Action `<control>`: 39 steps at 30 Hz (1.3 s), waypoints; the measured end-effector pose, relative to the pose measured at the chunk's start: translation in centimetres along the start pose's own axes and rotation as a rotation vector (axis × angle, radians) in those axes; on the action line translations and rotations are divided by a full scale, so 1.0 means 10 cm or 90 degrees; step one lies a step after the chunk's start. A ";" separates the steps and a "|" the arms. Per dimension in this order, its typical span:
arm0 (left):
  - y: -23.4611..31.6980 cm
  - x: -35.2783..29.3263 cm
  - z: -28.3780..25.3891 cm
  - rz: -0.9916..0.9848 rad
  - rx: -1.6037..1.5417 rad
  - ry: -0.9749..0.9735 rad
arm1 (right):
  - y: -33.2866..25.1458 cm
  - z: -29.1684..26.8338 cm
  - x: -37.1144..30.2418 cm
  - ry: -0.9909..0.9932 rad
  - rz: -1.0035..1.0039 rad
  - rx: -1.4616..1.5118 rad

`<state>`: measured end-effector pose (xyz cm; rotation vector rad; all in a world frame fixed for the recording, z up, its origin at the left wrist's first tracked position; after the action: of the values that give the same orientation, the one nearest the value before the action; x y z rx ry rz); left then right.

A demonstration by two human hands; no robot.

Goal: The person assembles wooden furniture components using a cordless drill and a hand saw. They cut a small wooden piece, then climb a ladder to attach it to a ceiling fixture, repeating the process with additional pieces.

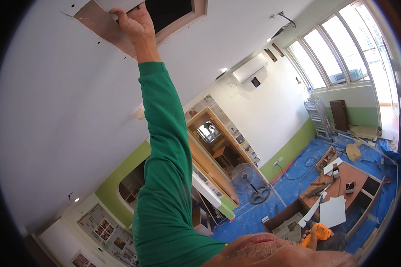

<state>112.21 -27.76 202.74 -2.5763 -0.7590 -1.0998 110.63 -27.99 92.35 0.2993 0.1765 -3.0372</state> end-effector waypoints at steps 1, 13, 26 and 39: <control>0.00 0.02 0.05 -0.006 0.025 0.001 | -0.03 0.06 -0.05 0.008 -0.011 -0.018; -0.14 0.15 -0.21 -0.031 0.232 0.049 | -0.18 0.21 -0.18 0.028 -0.078 0.013; -0.25 0.23 -0.18 -0.023 0.219 0.036 | -0.21 0.23 -0.29 0.066 -0.154 0.017; -0.23 0.25 -0.02 -0.039 0.127 0.006 | -0.10 0.04 -0.01 0.039 -0.092 -0.005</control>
<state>112.25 -24.98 204.77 -2.3955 -0.9028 -0.9976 110.57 -27.04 92.86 0.3968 0.2236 -3.1711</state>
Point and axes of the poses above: each hand's wrist, its own x-axis towards the middle knuckle, its own z-axis out of the palm, y = z × x, the point moved 9 cm from there along x, towards the middle knuckle, and after that the axes turned 11 degrees about -y, right-handed, at the moved point
